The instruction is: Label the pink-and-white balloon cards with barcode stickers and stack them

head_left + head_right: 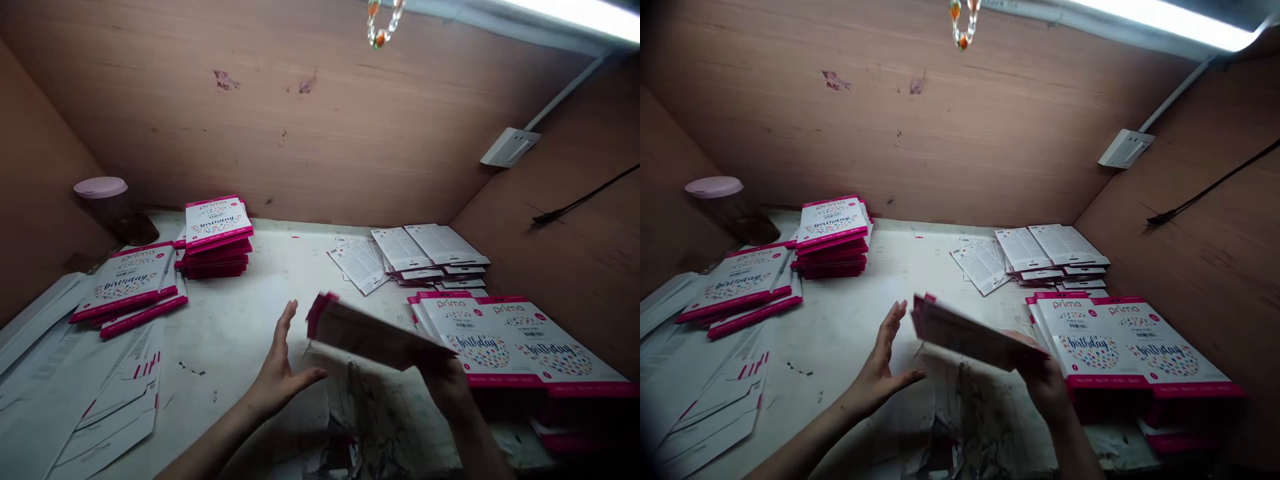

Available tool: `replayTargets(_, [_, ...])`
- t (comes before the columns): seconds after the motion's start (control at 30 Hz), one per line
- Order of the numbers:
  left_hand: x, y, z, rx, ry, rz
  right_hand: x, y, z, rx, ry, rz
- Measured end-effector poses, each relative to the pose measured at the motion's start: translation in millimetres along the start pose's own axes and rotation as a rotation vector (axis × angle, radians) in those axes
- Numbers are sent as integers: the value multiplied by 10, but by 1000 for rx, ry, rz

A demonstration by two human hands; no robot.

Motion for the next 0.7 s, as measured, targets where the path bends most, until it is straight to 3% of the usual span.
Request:
replayTargets(0.1, [-31, -233, -49, -49, 0, -145, -340, -143, 174, 129, -148, -225])
replayTargets(0.17, [-46, -320, -67, -110, 39, -179, -316, -194, 154, 133, -146, -356])
replayTargets(0.23, [-43, -347, -70, -150, 83, -164, -35, -199, 115, -64, -49, -428])
replayTargets(0.33, [-41, -369, -43, -164, 98, -183, 725, -256, 198, -670, 189, -425])
replayTargets(0.4, [-53, -377, -20, -165, 77, -197, 1226, -406, 365, -777, 218, -433])
replayTargets(0.47, [-74, -384, -14, -175, 65, -199, 1557, -634, 561, -890, 252, -491])
replayTargets(0.6, [-103, -408, -9, -215, 48, -219, 1691, -1006, 714, -963, 339, -518])
replayTargets(0.7, [-92, -409, -9, -213, 36, -217, 1570, -1041, 525, -947, 389, -448])
Point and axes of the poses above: each hand's wrist, its own x-axis towards the middle knuckle, its own y-axis out of the back of the hand, z = x × y, the point moved 6 cm from there along x, towards the middle knuckle, and after that the axes turned 7 degrees about z, right-handed, at the moved point
